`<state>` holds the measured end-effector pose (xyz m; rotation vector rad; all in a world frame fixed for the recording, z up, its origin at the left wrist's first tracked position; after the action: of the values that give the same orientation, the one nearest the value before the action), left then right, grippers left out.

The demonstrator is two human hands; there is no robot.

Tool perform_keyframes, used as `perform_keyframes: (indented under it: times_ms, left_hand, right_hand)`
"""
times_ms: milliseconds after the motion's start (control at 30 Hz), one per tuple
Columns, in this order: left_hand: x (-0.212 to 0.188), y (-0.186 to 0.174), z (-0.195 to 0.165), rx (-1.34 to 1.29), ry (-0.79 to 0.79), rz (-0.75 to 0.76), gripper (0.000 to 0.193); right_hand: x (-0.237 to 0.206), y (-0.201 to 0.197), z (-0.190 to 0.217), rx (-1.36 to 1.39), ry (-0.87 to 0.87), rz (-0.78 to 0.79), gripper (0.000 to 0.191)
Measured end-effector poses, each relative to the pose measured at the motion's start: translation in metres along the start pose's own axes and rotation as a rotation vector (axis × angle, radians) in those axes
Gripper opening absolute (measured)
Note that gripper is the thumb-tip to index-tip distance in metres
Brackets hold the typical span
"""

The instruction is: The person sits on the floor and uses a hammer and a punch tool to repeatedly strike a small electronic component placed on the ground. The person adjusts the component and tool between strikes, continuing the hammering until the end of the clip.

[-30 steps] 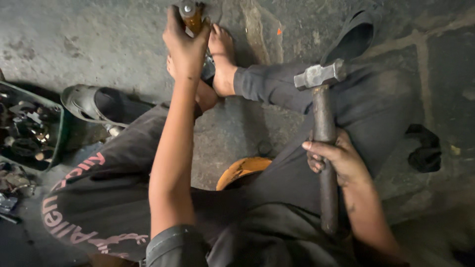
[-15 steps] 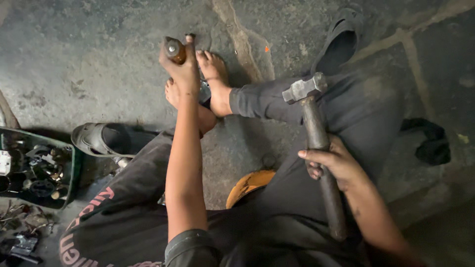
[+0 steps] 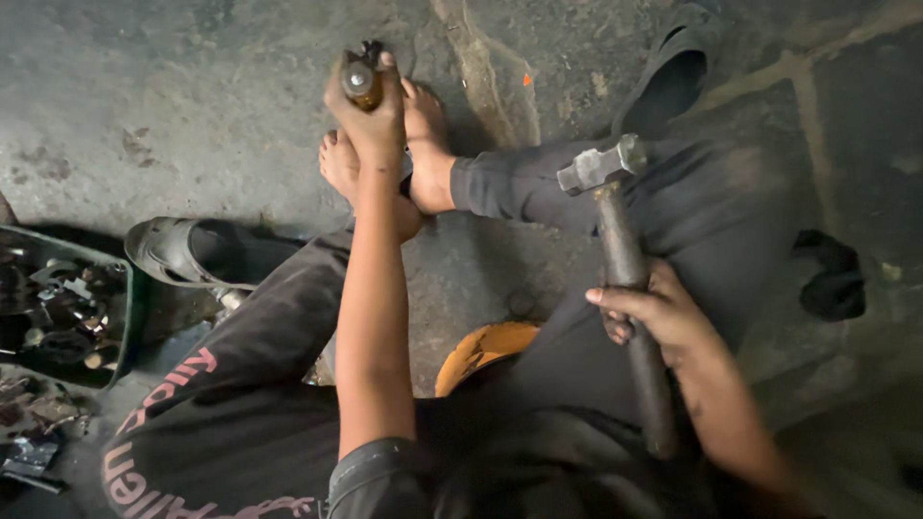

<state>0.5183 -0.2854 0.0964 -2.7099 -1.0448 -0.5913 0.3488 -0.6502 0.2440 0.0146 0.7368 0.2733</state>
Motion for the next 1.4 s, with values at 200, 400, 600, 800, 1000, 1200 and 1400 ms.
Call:
perform_keyframes:
  times_ms: [200,400,600,800,1000,1200,1400]
  left_hand:
    - [0.002,-0.004,0.009,0.028,0.079,-0.07,0.033]
    - [0.01,0.009,-0.007,0.008,0.034,0.041,0.024]
    - [-0.002,0.018,-0.001,0.18,-0.092,0.082,0.021]
    - [0.0,0.018,-0.003,0.074,-0.094,0.105,0.043]
    - [0.019,0.002,-0.041,0.011,-0.127,0.092,0.069]
    - [0.022,-0.009,-0.048,0.05,-0.113,0.015,0.062]
    - [0.023,-0.006,-0.027,-0.046,-0.081,-0.017,0.057]
  right_hand:
    - [0.006,0.021,0.027,-0.149,0.092,-0.099,0.034]
    - [0.035,0.072,0.12,-0.507,-0.32,0.224,0.054]
    - [0.078,0.097,0.172,-1.07,-1.231,0.0,0.064]
    - [0.142,0.098,0.15,-1.115,-0.628,0.101,0.074]
    - [0.168,0.079,0.13,-1.261,-0.941,0.072,0.068]
    - [0.193,0.056,0.109,-1.345,-1.099,0.066,0.044]
    - [0.167,0.071,0.125,-1.168,-0.929,0.018,0.037]
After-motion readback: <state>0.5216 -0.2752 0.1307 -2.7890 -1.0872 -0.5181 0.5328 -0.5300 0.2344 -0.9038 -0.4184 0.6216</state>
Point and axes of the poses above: each hand's wrist, its own x-axis towards the middle knuckle, its own y-axis out of the palm, z = x × y, the point moved 2 cm from there along x, towards the middle knuckle
